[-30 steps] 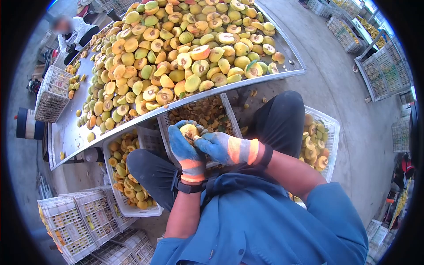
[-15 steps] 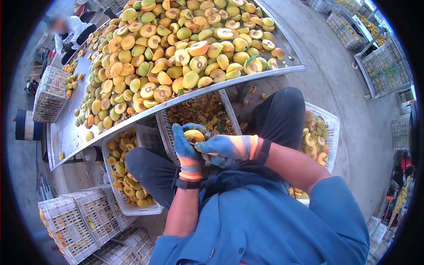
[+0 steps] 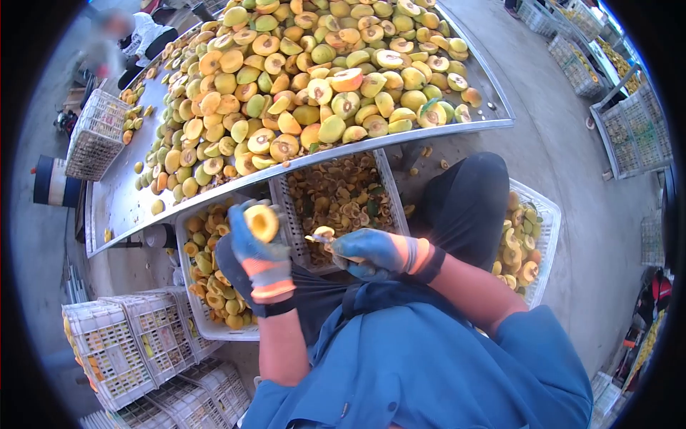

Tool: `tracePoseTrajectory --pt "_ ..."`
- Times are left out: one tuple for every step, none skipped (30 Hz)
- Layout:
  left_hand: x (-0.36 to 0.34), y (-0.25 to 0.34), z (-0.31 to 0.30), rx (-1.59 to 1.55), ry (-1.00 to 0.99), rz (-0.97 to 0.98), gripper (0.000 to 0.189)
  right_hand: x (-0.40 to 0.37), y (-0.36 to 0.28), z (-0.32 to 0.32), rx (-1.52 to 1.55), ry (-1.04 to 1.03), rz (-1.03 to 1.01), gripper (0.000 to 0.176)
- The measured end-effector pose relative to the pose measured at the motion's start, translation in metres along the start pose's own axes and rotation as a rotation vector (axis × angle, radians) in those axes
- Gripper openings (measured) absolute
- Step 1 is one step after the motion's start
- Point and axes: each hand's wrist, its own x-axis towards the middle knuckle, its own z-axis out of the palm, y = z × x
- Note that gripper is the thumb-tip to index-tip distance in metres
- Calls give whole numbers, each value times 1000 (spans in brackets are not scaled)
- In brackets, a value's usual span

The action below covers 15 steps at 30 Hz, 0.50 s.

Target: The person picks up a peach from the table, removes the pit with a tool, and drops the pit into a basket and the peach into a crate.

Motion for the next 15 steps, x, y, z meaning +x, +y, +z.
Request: tracePoseTrajectory --pt "5 -28 -21 -116 142 -140 32 6 14 0 -534 236 -199 46" --pt "11 -57 -43 -261 311 -265 31 13 32 -4 -1061 479 -402 49" --pt "17 -85 -64 -408 494 -359 35 25 52 -24 -1242 446 -204 53" --pt "21 -105 -86 396 447 -128 37 23 55 -21 -1195 490 -150 53" --pt "26 -93 -90 541 438 -36 36 19 56 -14 -1156 529 -97 54" --pt "30 -80 -93 688 431 50 35 17 53 -11 -1121 561 -44 55" --pt "28 -81 -87 513 346 82 32 15 50 -6 -1130 541 -43 57" --pt "32 -72 -71 333 264 118 29 14 53 -4 -1113 579 -53 57" --pt "35 -58 -47 93 199 73 26 13 54 -3 -1103 622 -70 57" --pt "40 -36 -22 -145 149 16 22 12 53 -3 -1090 661 -85 56" --pt "46 -19 1 -253 42 66 21 6 42 0 -1093 647 -47 54" --pt "55 -2 26 -197 -37 186 24 4 36 0 -1099 614 23 55" --pt "64 0 57 -160 -93 151 32 1 32 -1 -1100 583 93 56" --pt "72 11 84 -88 -113 150 44 -2 27 -5 -1105 557 161 57" --pt "83 10 112 12 -123 199 55 -2 30 -14 -1135 552 156 57"
